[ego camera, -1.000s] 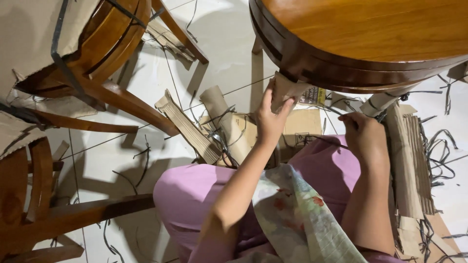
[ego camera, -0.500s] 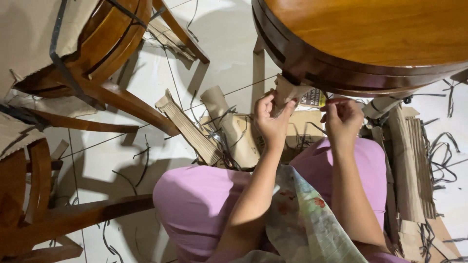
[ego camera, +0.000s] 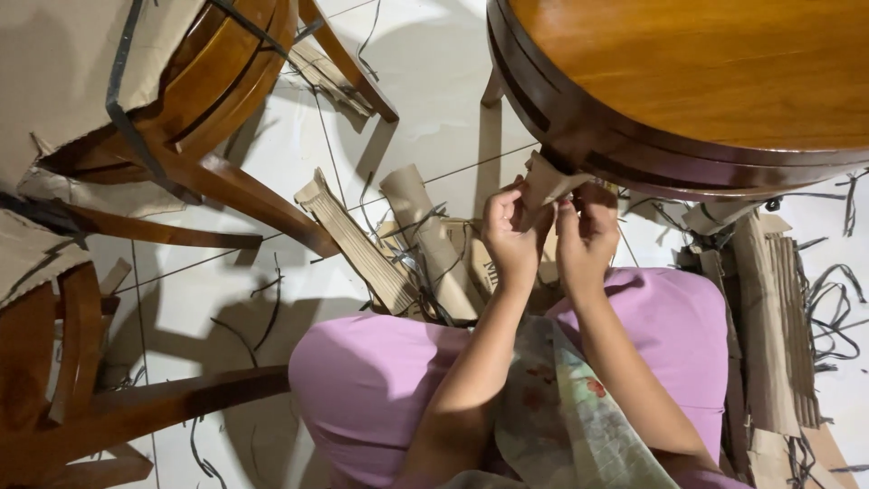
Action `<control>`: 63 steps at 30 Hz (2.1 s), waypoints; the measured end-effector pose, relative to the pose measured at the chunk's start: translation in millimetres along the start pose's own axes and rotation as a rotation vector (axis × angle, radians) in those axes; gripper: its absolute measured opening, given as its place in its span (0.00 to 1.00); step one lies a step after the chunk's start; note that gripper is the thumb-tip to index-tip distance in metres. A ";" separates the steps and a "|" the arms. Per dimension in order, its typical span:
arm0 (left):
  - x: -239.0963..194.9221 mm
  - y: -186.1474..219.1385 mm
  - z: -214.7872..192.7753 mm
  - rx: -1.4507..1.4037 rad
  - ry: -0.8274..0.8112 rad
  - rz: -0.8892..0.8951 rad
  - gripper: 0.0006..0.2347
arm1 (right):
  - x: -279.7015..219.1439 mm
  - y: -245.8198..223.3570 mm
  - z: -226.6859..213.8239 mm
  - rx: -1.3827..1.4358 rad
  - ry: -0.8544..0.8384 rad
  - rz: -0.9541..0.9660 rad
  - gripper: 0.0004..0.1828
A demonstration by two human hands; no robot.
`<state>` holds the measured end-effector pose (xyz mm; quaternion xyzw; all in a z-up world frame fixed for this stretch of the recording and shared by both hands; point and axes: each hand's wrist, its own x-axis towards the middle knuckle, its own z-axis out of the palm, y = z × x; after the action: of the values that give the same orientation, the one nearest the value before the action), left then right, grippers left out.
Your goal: Wrapping wooden furniture legs with protective cardboard strips and securing them with plastic ties.
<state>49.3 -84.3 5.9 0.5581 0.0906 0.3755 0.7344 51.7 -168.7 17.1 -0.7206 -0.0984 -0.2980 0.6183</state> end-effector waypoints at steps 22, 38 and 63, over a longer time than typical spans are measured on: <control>89.6 8.9 4.7 -0.320 -0.363 -0.645 0.26 | 55.0 -53.7 27.6 -0.038 -0.202 0.358 0.18; 67.0 29.2 -64.8 -0.133 -0.201 -0.303 0.12 | 27.6 -17.5 31.9 0.141 -0.021 0.300 0.33; 46.3 109.8 -54.0 0.297 -0.473 0.302 0.07 | -5.1 -13.3 60.9 0.123 0.290 0.196 0.37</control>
<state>2.5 -3.1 97.2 0.7384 -0.1125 0.3226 0.5814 59.6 -106.8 21.9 -0.6370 0.0441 -0.3306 0.6949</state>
